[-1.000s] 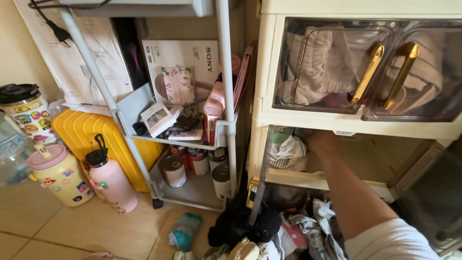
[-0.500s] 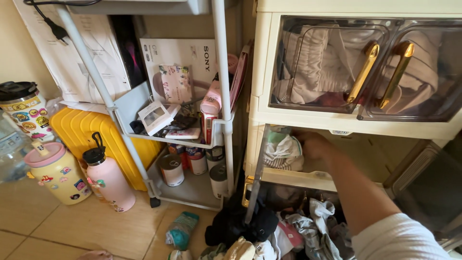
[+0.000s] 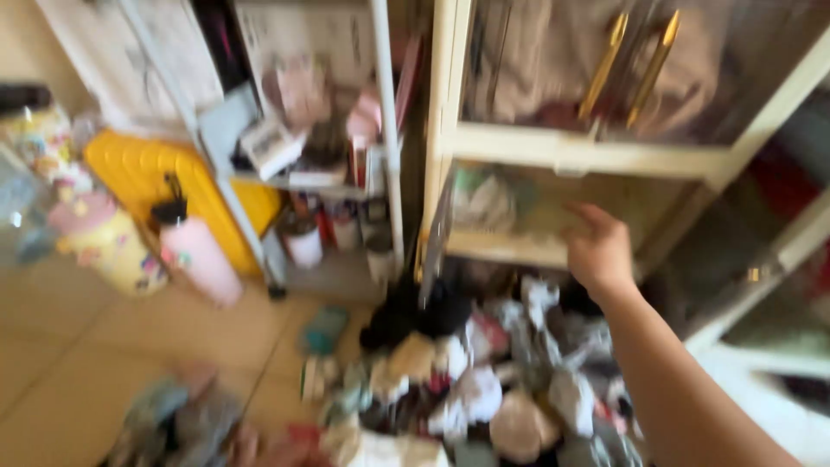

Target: Sorting and pairing socks from a laundry pile and placing them into a storage cabinet.

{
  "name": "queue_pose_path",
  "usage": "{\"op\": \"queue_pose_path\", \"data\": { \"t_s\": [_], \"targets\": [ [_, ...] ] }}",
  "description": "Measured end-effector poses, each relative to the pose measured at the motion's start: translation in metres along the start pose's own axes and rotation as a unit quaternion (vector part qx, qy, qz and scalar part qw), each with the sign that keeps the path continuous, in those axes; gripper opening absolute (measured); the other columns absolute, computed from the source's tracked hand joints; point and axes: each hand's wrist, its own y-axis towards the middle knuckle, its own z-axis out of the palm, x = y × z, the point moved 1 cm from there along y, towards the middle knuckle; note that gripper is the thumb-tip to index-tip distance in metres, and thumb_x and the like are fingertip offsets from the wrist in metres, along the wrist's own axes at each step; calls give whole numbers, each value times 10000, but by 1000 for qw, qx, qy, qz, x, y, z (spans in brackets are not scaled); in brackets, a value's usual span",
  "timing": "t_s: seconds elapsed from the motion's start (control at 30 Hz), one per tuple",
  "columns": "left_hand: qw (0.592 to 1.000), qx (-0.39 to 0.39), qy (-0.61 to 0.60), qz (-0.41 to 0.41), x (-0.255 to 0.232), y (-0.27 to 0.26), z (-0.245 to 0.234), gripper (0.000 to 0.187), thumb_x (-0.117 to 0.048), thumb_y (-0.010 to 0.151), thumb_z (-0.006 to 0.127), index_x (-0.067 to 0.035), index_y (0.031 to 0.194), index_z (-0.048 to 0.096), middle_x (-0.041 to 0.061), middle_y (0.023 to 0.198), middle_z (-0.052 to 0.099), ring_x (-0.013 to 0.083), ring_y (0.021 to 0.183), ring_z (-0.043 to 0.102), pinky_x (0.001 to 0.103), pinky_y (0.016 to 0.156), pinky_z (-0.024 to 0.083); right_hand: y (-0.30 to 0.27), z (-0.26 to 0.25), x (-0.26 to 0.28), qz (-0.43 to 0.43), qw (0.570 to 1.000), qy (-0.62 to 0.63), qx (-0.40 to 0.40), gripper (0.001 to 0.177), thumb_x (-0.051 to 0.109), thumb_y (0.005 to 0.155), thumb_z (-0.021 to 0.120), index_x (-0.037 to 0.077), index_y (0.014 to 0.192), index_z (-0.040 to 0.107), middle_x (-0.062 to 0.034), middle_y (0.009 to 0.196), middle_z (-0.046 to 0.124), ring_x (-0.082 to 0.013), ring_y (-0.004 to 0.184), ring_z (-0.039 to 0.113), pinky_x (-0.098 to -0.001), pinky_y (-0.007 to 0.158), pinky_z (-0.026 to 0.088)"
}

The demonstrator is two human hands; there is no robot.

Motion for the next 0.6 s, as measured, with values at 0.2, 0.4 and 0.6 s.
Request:
{"op": "queue_pose_path", "data": {
  "t_s": [0.2, 0.4, 0.6],
  "targets": [
    [982, 66, -119, -131, -355, 6, -222, 212, -342, 856, 735, -145, 934, 731, -10, 899, 798, 106, 869, 754, 323, 857, 515, -222, -27, 19, 146, 954, 253, 60, 221, 1, 900, 667, -51, 1113, 695, -66, 1065, 743, -138, 951, 639, -274, 874, 502],
    [981, 18, -134, -137, -382, -2, -223, 192, -250, 843, 746, -83, 937, 735, 38, 890, 801, 136, 799, 758, 297, 770, 580, -305, 5, -2, 247, 923, 255, 148, 246, 31, 851, 700, -39, 1086, 724, -91, 934, 762, -180, 835, 706, -296, 774, 564],
    [948, -17, -265, -173, -359, -17, -206, 198, -214, 860, 723, -32, 934, 742, 49, 831, 787, 128, 721, 732, 294, 670, 579, -315, 44, 27, 69, 949, -8, 306, 405, 139, 789, 808, 54, 1177, 732, -98, 1038, 757, -192, 887, 730, -317, 745, 603]
  ]
}}
